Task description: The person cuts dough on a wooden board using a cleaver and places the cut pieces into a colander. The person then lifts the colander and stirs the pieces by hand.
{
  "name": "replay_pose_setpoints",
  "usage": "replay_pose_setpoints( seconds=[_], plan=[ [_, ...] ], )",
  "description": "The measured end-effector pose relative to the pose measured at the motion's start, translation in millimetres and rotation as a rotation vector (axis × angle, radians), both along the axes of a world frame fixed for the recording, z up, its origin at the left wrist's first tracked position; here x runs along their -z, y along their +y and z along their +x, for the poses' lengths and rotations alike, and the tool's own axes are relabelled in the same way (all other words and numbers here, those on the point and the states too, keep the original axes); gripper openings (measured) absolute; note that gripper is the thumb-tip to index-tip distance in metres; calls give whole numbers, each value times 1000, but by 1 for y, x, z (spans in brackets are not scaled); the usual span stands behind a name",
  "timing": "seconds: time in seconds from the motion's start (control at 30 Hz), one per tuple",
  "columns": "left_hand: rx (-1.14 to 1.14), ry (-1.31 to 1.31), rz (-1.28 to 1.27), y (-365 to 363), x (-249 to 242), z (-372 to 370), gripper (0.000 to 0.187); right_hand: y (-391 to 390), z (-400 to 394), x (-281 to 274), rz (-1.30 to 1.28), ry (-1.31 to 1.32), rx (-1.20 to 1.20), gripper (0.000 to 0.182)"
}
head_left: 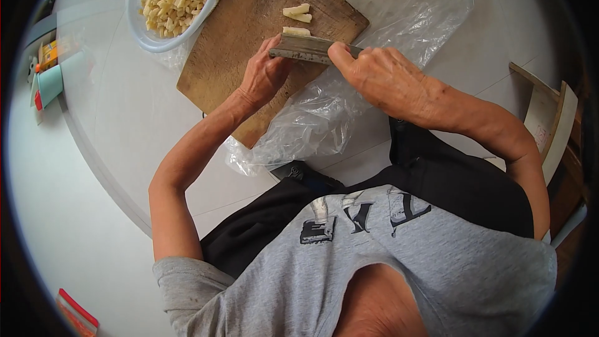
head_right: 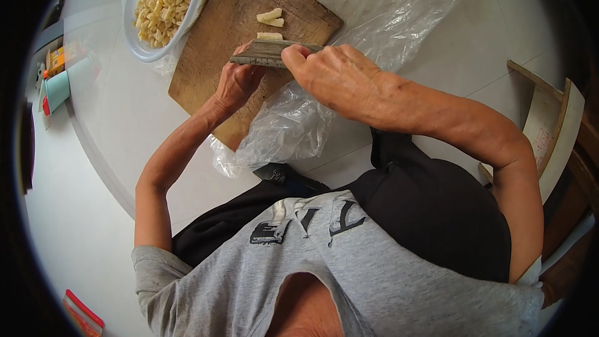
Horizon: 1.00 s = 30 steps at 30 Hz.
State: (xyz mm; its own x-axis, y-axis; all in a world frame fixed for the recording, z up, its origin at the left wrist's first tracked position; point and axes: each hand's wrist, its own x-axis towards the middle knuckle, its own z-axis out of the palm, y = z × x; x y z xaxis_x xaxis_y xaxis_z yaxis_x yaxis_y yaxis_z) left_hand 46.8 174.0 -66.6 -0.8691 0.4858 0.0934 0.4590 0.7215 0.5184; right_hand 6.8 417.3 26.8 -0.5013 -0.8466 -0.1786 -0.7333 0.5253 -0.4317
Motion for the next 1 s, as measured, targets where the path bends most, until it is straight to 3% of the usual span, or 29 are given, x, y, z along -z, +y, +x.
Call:
replay_pose_setpoints(
  seconds=[0.23, 0.53, 0.73, 0.83, 1.0],
  plan=[
    [-2, -3, 93, -1, 6, 0, 18, -11, -6, 3, -14, -43, 10, 23],
    [-1, -40, 17, 0, 5, 6, 21, -35, -20, 21, -121, -17, 7, 22],
    [-30, -40, -75, 1, -5, 9, 24, -9, -21, 39, -205, -139, 216, 23],
    [-30, 28, -171, 4, -10, 5, 23, 1, -15, 26, -227, -112, 165, 24],
    [19, 9, -100, 0, -5, 5, 16, 8, 0, 8, -115, -48, 77, 28]
  ],
)
